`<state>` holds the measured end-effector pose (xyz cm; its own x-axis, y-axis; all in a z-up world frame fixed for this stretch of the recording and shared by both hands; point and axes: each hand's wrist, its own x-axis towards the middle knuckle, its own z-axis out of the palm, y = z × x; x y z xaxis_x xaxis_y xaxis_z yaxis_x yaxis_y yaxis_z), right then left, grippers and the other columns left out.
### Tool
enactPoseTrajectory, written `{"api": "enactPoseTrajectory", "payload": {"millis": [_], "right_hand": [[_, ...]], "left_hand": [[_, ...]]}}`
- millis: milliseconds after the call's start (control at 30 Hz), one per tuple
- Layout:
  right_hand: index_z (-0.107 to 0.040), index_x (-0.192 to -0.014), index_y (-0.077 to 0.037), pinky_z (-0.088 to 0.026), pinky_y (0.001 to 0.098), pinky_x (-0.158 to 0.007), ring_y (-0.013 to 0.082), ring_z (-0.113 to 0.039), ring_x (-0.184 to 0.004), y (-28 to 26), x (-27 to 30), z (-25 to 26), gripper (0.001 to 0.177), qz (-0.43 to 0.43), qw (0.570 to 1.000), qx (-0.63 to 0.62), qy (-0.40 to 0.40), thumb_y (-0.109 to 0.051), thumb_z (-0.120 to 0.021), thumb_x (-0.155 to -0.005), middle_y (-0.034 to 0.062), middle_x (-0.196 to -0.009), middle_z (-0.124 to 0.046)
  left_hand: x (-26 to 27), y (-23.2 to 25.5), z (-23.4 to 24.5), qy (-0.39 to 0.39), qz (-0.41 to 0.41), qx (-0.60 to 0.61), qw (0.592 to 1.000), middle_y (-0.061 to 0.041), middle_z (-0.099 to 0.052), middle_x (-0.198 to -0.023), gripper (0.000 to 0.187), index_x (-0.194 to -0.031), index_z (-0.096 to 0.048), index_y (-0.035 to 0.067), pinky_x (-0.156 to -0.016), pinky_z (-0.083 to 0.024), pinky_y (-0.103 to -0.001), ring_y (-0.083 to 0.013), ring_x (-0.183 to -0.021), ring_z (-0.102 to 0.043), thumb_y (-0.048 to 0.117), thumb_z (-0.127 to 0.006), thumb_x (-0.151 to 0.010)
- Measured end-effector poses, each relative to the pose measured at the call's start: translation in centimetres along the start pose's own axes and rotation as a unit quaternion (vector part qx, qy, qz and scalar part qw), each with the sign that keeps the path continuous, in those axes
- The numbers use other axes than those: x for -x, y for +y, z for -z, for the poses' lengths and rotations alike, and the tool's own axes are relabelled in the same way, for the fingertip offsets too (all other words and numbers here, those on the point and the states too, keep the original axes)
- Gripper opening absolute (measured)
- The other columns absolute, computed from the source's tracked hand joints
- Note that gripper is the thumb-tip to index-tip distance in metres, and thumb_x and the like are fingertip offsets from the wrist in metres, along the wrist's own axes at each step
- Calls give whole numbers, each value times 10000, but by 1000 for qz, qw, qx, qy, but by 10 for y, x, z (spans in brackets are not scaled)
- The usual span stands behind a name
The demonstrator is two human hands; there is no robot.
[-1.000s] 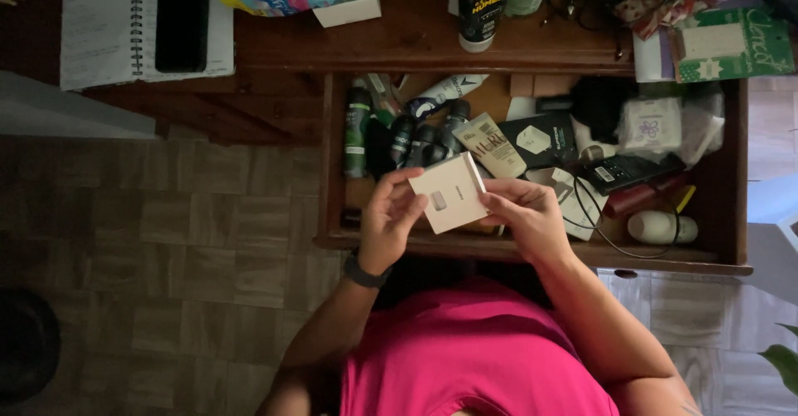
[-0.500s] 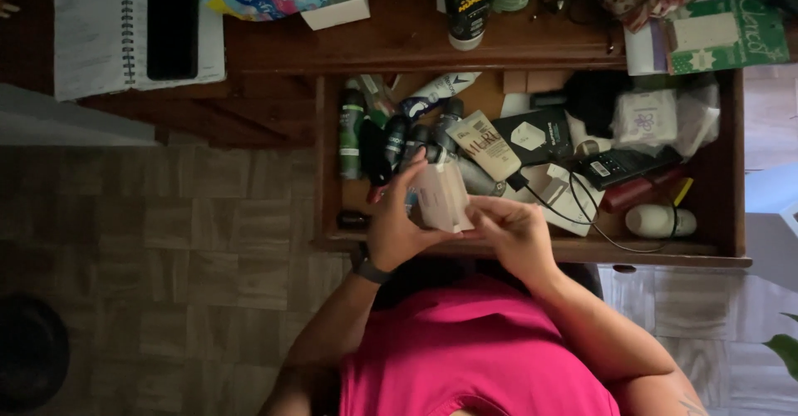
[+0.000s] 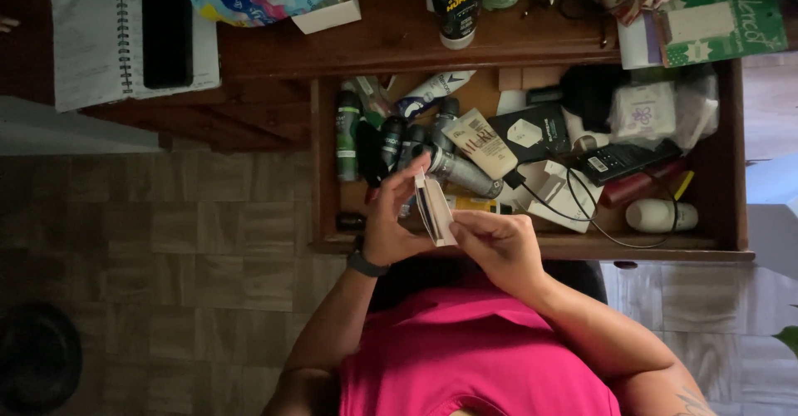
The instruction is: Organizing various personal items, toiletries, and papers inside a wooden dresser drawer
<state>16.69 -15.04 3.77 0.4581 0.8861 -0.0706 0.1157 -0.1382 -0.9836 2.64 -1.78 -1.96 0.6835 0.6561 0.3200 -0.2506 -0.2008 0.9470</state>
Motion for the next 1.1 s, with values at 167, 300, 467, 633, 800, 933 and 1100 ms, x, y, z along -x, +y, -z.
{"api": "enactPoseTrajectory", "payload": {"millis": [167,300,467,633,800,933,1100], "right_hand": [[-830,-1026,-60,-620,340,-710,174,-788,-750,5,0,1,181,17,1000,-10,4,-27,-715,-891,112,-734,-808],[-808,-1060,-40,-612,343,-697,201,-784,-717,16,-2,2,207,15,1000,7,12,-13,-705,-881,115,-732,-803],[-793,-1050,-20,-600,365,-692,186,-759,-731,35,-5,5,232,9,1000,-1,14,9,-713,-834,122,-711,-789],[-786,-1052,-13,-595,343,-693,110,-716,-753,33,-6,4,242,-4,1000,-17,20,7,-708,-825,108,-703,-789],[-803,-1095,-43,-583,319,-674,92,-675,-706,25,-13,5,232,-55,997,-47,16,-76,-766,-868,113,-748,-801],[-812,-1108,-54,-583,295,-690,66,-644,-739,-7,-18,-2,286,-75,992,-104,-1,-107,-832,-828,99,-773,-813],[-815,-1103,-14,-600,259,-692,76,-695,-757,7,-24,-6,254,-127,975,-180,11,-118,-809,-871,110,-806,-809]], "left_hand": [[0,0,0,4,2,-5,1000,-255,-457,-1560,1033,-1430,-420,-30,-1207,-375,-446,-388,-1457,-421,191,-1018,-617],[0,-6,3,5,-5,-8,1000,-262,-469,-1550,1039,-1425,-434,-35,-1209,-368,-438,-386,-1458,-416,227,-1020,-608],[-3,0,8,6,-15,-83,996,-252,-544,-1484,983,-1376,-488,-45,-1193,-404,-429,-374,-1415,-488,178,-1024,-583],[-5,9,4,29,-24,-163,986,-188,-620,-1426,940,-1354,-535,-20,-1132,-478,-386,-321,-1344,-577,231,-1020,-588],[-5,13,3,60,-11,-205,977,-160,-655,-1386,917,-1354,-572,14,-1079,-528,-390,-339,-1299,-610,215,-996,-566],[-6,22,-1,72,-10,-250,965,-154,-659,-1372,896,-1353,-589,31,-1057,-551,-428,-345,-1275,-626,227,-997,-579],[-5,27,-5,91,-9,-370,924,-65,-669,-1383,886,-1373,-592,117,-1021,-565,-407,-294,-1186,-691,308,-935,-578]]}}
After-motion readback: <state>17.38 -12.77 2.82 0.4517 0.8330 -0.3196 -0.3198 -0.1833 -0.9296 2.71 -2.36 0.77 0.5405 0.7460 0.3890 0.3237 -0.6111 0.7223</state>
